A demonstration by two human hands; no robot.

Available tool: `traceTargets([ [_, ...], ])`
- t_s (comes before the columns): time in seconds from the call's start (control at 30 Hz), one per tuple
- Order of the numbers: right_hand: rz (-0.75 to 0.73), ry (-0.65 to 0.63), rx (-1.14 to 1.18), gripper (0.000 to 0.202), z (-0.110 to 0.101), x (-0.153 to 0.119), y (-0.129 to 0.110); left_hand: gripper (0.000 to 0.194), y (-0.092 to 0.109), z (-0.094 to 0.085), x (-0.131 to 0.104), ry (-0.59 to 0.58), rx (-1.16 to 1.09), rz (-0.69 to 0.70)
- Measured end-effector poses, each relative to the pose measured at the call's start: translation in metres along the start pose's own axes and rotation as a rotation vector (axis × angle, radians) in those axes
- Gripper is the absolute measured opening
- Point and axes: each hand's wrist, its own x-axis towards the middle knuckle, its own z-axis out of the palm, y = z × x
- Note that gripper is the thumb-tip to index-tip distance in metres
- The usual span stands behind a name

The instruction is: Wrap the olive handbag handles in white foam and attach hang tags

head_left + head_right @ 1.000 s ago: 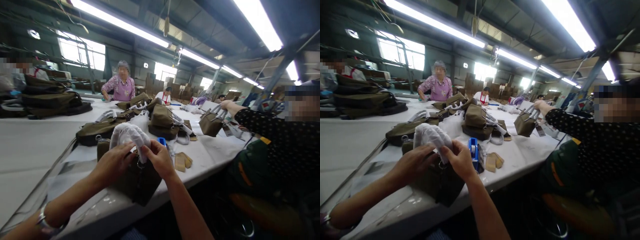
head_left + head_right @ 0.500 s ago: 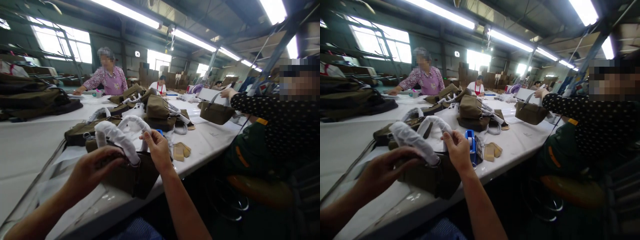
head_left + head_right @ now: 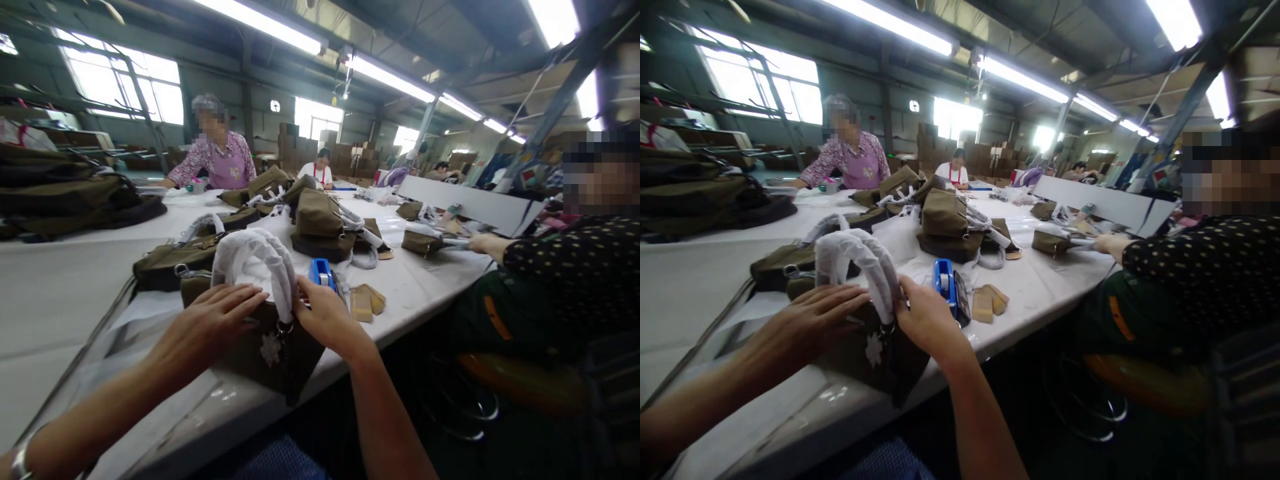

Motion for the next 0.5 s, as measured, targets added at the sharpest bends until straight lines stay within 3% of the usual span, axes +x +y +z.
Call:
traceTargets([
  [0.1,0.017,-0.1,-0.044,0.009,-0.008,-0.008,0.0,0.035,0.0,0.003,-0.012,0.047,-0.004,0.031],
  [0.27,-0.008,-0.175,-0.032,0.019,-0.012,-0.006,-0.003,0.036,0.007,0.003,-0.036,0.148,-0.034,0.028],
  [0.4,0.082,-0.153,-0.317,0.021,-0.002,-0.001,-0.014,0.031,0.011,0.006,-0.048,0.128,-0.063,-0.069],
  [0.5,0.118,-0.145,-0.509,0.028,0.007,-0.002,-0.022,0.03,0.013,0.001,-0.048,0.127,-0.009,-0.014],
])
